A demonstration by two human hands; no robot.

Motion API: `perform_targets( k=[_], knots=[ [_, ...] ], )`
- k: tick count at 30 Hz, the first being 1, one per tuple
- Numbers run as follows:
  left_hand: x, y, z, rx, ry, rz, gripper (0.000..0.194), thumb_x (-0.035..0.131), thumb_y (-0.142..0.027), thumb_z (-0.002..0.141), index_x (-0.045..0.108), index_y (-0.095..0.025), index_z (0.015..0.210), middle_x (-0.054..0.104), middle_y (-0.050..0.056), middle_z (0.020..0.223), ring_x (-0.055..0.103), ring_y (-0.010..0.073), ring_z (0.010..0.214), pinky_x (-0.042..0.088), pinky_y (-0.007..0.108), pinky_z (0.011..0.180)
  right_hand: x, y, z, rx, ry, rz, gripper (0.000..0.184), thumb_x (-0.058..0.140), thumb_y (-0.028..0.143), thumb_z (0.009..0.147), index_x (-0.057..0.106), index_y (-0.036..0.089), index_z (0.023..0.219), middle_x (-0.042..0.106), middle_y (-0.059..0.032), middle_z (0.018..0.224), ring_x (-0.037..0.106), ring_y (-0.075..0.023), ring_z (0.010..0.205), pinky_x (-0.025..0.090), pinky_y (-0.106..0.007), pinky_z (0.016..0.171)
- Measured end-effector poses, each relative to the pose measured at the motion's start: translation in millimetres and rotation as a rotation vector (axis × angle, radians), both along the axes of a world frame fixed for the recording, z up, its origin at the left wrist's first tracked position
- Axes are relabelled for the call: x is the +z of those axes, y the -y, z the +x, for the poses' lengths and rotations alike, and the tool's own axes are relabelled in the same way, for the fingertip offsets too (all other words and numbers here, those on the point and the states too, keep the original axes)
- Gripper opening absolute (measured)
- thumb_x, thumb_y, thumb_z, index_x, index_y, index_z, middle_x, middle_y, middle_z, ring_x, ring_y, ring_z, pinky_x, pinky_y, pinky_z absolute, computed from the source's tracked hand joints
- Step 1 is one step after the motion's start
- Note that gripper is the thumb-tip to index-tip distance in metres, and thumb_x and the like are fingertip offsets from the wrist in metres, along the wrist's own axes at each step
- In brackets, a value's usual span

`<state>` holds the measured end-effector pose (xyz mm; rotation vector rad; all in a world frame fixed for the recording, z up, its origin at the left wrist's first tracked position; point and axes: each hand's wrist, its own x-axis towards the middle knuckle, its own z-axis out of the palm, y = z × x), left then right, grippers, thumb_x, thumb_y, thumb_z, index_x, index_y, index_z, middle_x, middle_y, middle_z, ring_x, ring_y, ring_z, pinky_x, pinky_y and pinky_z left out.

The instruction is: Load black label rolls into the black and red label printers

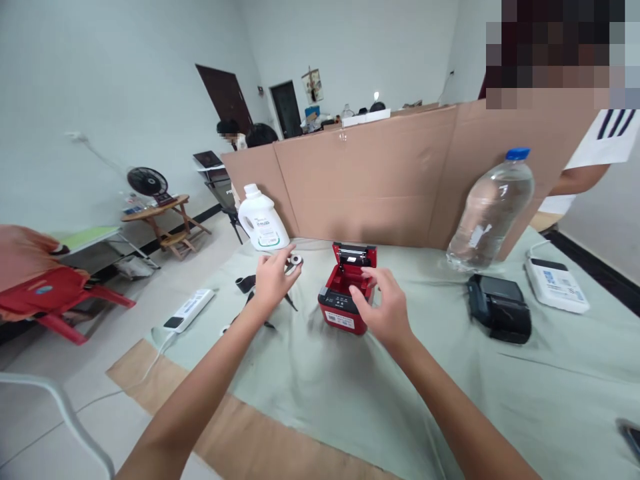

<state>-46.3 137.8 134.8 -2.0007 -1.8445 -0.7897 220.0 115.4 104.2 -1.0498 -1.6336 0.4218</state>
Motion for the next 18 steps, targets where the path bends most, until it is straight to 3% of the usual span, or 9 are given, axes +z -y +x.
perform_targets(
  k=[3, 5, 8, 11, 16, 18],
  knots=[
    [14.5, 12.2, 52.5, -0.152, 0.122, 0.259, 0.048, 0.059, -0.036, 0.096, 0.054, -0.018, 0.141, 0.075, 0.012, 0.120, 0.069, 0.0261, 0.107, 0.040, 0.040, 0.098, 49.7, 0.3, -4.8, 0.146, 0.007, -0.212, 0.032, 0.064, 0.045, 0.089, 0.067, 0.024, 0.114, 0.072, -0.0061, 0.098, 0.063, -0.0208, 0.079, 0.053, -0.038, 0.076],
    [17.7, 15.4, 81.1, -0.235, 0.138, 0.327, 0.050, 0.062, -0.034, 0.094, 0.053, -0.018, 0.141, 0.075, 0.012, 0.122, 0.068, 0.0266, 0.109, 0.042, 0.041, 0.098, 66.3, -2.8, -10.6, 0.231, -0.021, -0.279, 0.031, 0.066, 0.041, 0.086, 0.066, 0.023, 0.110, 0.073, -0.0045, 0.096, 0.063, -0.0193, 0.076, 0.052, -0.034, 0.072],
    [13.3, 16.3, 103.9, -0.324, 0.160, 0.351, 0.051, 0.064, -0.027, 0.090, 0.053, -0.022, 0.140, 0.074, 0.010, 0.125, 0.067, 0.0266, 0.110, 0.045, 0.043, 0.098, 70.4, -10.5, -16.2, 0.244, -0.081, -0.314, 0.016, 0.065, 0.036, 0.082, 0.064, 0.021, 0.088, 0.069, -0.0015, 0.081, 0.060, -0.0177, 0.071, 0.047, -0.030, 0.064],
    [2.7, 17.5, 105.5, -0.383, 0.209, 0.380, 0.051, 0.064, -0.025, 0.089, 0.053, -0.025, 0.139, 0.073, 0.008, 0.128, 0.065, 0.0263, 0.115, 0.048, 0.044, 0.102, 65.3, -18.4, -18.0, 0.200, -0.078, -0.335, 0.011, 0.064, 0.031, 0.076, 0.063, 0.021, 0.079, 0.064, 0.0006, 0.072, 0.056, -0.0163, 0.066, 0.043, -0.029, 0.060],
    [-13.2, 21.6, 93.0, -0.429, 0.265, 0.298, 0.059, 0.059, -0.017, 0.090, 0.047, -0.025, 0.147, 0.069, 0.008, 0.134, 0.061, 0.0259, 0.122, 0.052, 0.043, 0.106, 65.5, -26.9, -18.0, 0.308, -0.092, -0.331, 0.030, 0.065, 0.027, 0.076, 0.074, 0.020, 0.104, 0.074, -0.0032, 0.093, 0.064, -0.0182, 0.080, 0.050, -0.031, 0.073],
    [-16.3, 21.0, 90.1, -0.455, 0.268, 0.284, 0.060, 0.055, -0.013, 0.091, 0.046, -0.024, 0.148, 0.068, 0.009, 0.135, 0.060, 0.0253, 0.123, 0.052, 0.042, 0.107, 70.3, -29.9, -16.3, 0.388, -0.115, -0.418, 0.041, 0.067, 0.028, 0.077, 0.074, 0.021, 0.116, 0.073, -0.0025, 0.090, 0.063, -0.0170, 0.076, 0.050, -0.029, 0.069]
  ],
)
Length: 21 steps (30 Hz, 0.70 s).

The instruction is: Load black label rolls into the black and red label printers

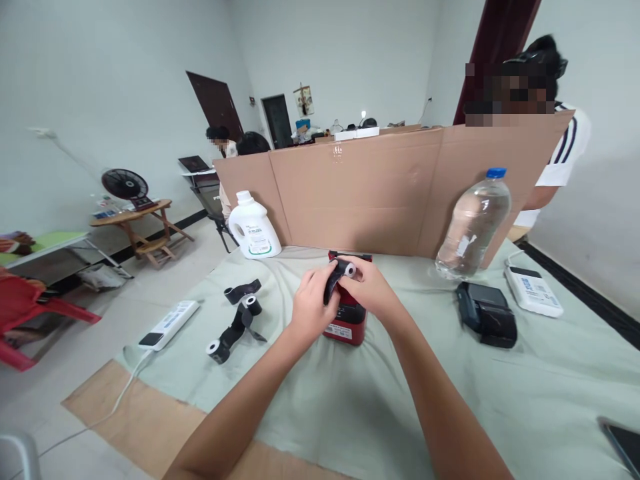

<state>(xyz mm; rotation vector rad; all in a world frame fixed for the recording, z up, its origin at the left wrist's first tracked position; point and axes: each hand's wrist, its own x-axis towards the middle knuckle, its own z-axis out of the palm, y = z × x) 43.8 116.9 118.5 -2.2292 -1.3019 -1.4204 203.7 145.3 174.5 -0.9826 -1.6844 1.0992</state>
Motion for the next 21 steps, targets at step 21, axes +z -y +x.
perform_targets(
  k=[21],
  knots=[
    [10.4, 24.0, -9.0, 0.084, -0.187, -0.631, 0.048, 0.070, -0.021, 0.079, 0.059, -0.028, 0.125, 0.063, 0.015, 0.122, 0.073, 0.0280, 0.089, 0.057, 0.037, 0.069, -18.4, -39.4, 18.8, -0.005, 0.545, 0.115, 0.017, 0.057, 0.029, 0.093, 0.071, 0.022, 0.100, 0.075, -0.0042, 0.095, 0.066, -0.0216, 0.083, 0.046, -0.031, 0.071]
  ],
)
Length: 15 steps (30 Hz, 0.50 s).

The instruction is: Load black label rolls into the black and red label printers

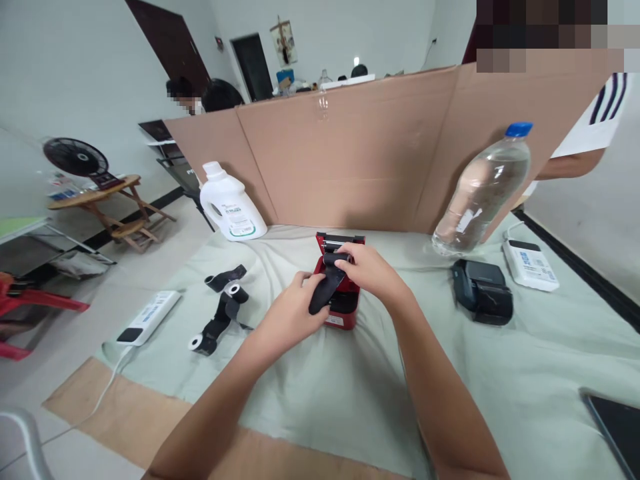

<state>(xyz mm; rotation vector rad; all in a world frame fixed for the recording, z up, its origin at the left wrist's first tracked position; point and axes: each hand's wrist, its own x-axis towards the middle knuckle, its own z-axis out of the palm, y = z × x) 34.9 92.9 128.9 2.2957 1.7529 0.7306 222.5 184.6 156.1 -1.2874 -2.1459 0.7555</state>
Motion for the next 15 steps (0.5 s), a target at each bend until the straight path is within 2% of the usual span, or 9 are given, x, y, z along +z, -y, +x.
perform_targets(
  k=[2, 6, 10, 13, 15],
  knots=[
    [5.1, 6.2, -3.3, 0.026, -0.086, -0.086, 0.043, 0.068, -0.026, 0.082, 0.060, -0.029, 0.124, 0.065, 0.011, 0.105, 0.071, 0.0256, 0.073, 0.052, 0.034, 0.061, 1.5, 7.9, -6.2, -0.085, 0.166, 0.000, 0.017, 0.051, 0.028, 0.097, 0.066, 0.022, 0.103, 0.073, -0.0061, 0.094, 0.065, -0.0229, 0.082, 0.042, -0.031, 0.067],
    [10.1, 13.3, -5.8, 0.043, -0.172, -0.082, 0.042, 0.066, -0.032, 0.083, 0.062, -0.031, 0.125, 0.064, 0.011, 0.102, 0.070, 0.0270, 0.067, 0.049, 0.037, 0.060, -3.7, 16.2, -26.5, -0.143, 0.408, -0.009, 0.016, 0.047, 0.026, 0.102, 0.060, 0.020, 0.109, 0.071, -0.0128, 0.100, 0.064, -0.0277, 0.088, 0.041, -0.033, 0.067],
    [9.6, 16.8, -0.8, 0.060, -0.210, -0.052, 0.037, 0.066, -0.031, 0.084, 0.064, -0.029, 0.121, 0.064, 0.011, 0.100, 0.068, 0.0258, 0.063, 0.046, 0.036, 0.057, -19.4, 11.9, -38.6, -0.135, 0.481, 0.022, 0.016, 0.048, 0.023, 0.102, 0.059, 0.020, 0.113, 0.071, -0.0161, 0.103, 0.060, -0.0343, 0.106, 0.045, -0.038, 0.075],
    [9.8, 19.2, 3.6, 0.043, -0.245, -0.060, 0.029, 0.065, -0.028, 0.085, 0.068, -0.028, 0.113, 0.064, 0.012, 0.101, 0.067, 0.0242, 0.061, 0.042, 0.034, 0.052, -32.3, 5.7, -37.9, -0.121, 0.481, 0.033, 0.016, 0.049, 0.021, 0.100, 0.062, 0.020, 0.109, 0.073, -0.0165, 0.100, 0.057, -0.0366, 0.108, 0.047, -0.042, 0.077],
    [8.9, 20.2, 5.2, 0.020, -0.233, -0.043, 0.025, 0.063, -0.026, 0.086, 0.070, -0.029, 0.111, 0.063, 0.012, 0.104, 0.066, 0.0229, 0.061, 0.041, 0.034, 0.050, -38.1, 2.2, -36.2, -0.125, 0.491, 0.058, 0.017, 0.050, 0.018, 0.097, 0.064, 0.021, 0.106, 0.074, -0.0161, 0.105, 0.056, -0.0363, 0.108, 0.048, -0.043, 0.079]
  ],
)
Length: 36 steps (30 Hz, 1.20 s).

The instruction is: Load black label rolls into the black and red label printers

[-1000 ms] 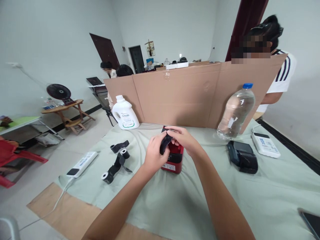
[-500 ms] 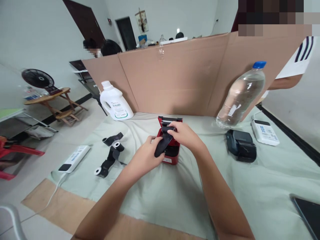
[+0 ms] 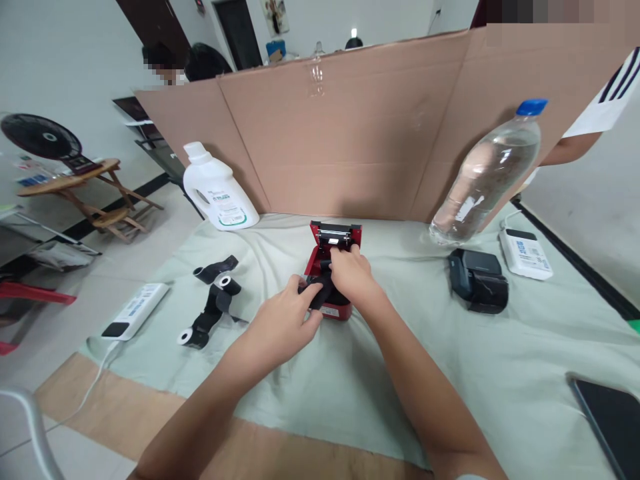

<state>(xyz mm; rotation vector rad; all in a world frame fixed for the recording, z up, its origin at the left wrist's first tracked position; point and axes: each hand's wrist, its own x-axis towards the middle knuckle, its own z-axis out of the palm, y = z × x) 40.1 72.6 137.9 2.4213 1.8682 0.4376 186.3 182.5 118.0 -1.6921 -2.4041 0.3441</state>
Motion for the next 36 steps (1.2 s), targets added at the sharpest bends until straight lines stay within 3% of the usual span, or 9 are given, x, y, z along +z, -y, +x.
perform_targets(
  k=[7, 12, 15, 19, 22, 25, 32, 34, 36],
  knots=[
    [-10.6, -5.2, 0.4, -0.045, 0.009, 0.075, 0.025, 0.061, -0.018, 0.091, 0.074, -0.032, 0.107, 0.062, 0.011, 0.108, 0.067, 0.0226, 0.074, 0.046, 0.033, 0.055, 0.7, -6.4, -9.3, -0.069, 0.042, -0.051, 0.013, 0.061, 0.015, 0.090, 0.073, 0.019, 0.094, 0.074, -0.0181, 0.099, 0.054, -0.0377, 0.112, 0.046, -0.045, 0.083],
    [5.4, -6.0, 6.5, 0.019, -0.143, -0.130, 0.027, 0.059, -0.020, 0.094, 0.075, -0.030, 0.113, 0.063, 0.012, 0.113, 0.069, 0.0235, 0.082, 0.047, 0.031, 0.057, 12.4, -3.2, -5.8, -0.043, 0.021, -0.068, 0.019, 0.062, 0.014, 0.088, 0.076, 0.021, 0.099, 0.076, -0.0137, 0.105, 0.056, -0.0338, 0.113, 0.044, -0.039, 0.083],
    [17.9, -3.2, 10.5, 0.017, -0.212, -0.215, 0.034, 0.050, -0.021, 0.099, 0.071, -0.030, 0.124, 0.064, 0.010, 0.114, 0.069, 0.0233, 0.087, 0.049, 0.031, 0.062, 29.9, 3.1, 14.4, 0.052, -0.106, -0.107, 0.019, 0.056, 0.022, 0.092, 0.074, 0.023, 0.088, 0.076, -0.0070, 0.094, 0.061, -0.0260, 0.096, 0.042, -0.032, 0.073],
    [25.7, -0.1, 13.5, -0.013, -0.252, -0.273, 0.031, 0.047, -0.019, 0.101, 0.074, -0.026, 0.115, 0.064, 0.010, 0.108, 0.068, 0.0242, 0.090, 0.049, 0.032, 0.065, 47.3, 2.3, 42.4, -0.140, -0.245, -0.008, 0.035, 0.050, 0.035, 0.096, 0.066, 0.021, 0.069, 0.067, -0.0046, 0.070, 0.057, -0.0192, 0.067, 0.037, -0.031, 0.065],
    [28.8, 2.6, 15.2, -0.052, -0.272, -0.292, 0.027, 0.050, -0.016, 0.098, 0.074, -0.023, 0.108, 0.065, 0.010, 0.107, 0.068, 0.0259, 0.096, 0.049, 0.033, 0.067, 38.3, -10.7, 50.0, -0.308, -0.437, 0.220, 0.029, 0.050, 0.041, 0.095, 0.070, 0.019, 0.091, 0.073, -0.0087, 0.093, 0.061, -0.0217, 0.079, 0.042, -0.033, 0.073],
    [32.2, 5.3, 16.7, -0.084, -0.282, -0.315, 0.024, 0.053, -0.015, 0.096, 0.074, -0.021, 0.106, 0.066, 0.010, 0.107, 0.068, 0.0261, 0.097, 0.049, 0.034, 0.068, 20.9, -26.4, 49.6, -0.288, -0.582, 0.270, 0.031, 0.048, 0.041, 0.095, 0.068, 0.019, 0.105, 0.073, -0.0107, 0.109, 0.063, -0.0232, 0.092, 0.044, -0.034, 0.083],
    [36.5, 4.1, 14.9, -0.115, -0.293, -0.327, 0.025, 0.051, -0.017, 0.098, 0.075, -0.021, 0.103, 0.069, 0.009, 0.101, 0.070, 0.0275, 0.094, 0.047, 0.036, 0.068, 8.8, -32.2, 56.1, -0.208, -0.652, 0.054, 0.037, 0.048, 0.046, 0.092, 0.063, 0.020, 0.070, 0.064, -0.0032, 0.072, 0.058, -0.0202, 0.075, 0.044, -0.033, 0.074],
    [35.7, 2.9, 14.4, -0.117, -0.292, -0.331, 0.026, 0.050, -0.016, 0.098, 0.075, -0.021, 0.103, 0.069, 0.010, 0.099, 0.070, 0.0274, 0.093, 0.046, 0.036, 0.068, -1.7, -23.5, 59.5, -0.171, -0.723, -0.065, 0.024, 0.061, 0.042, 0.083, 0.071, 0.021, 0.088, 0.071, -0.0056, 0.098, 0.062, -0.0219, 0.087, 0.049, -0.034, 0.082],
    [34.5, 2.7, 14.3, -0.118, -0.286, -0.336, 0.026, 0.050, -0.016, 0.097, 0.075, -0.021, 0.103, 0.070, 0.010, 0.097, 0.070, 0.0275, 0.092, 0.045, 0.036, 0.067, -18.7, -12.4, 62.2, -0.167, -0.813, -0.217, 0.050, 0.071, 0.040, 0.075, 0.068, 0.025, 0.123, 0.063, -0.0088, 0.136, 0.063, -0.0252, 0.105, 0.052, -0.038, 0.091]
  ],
)
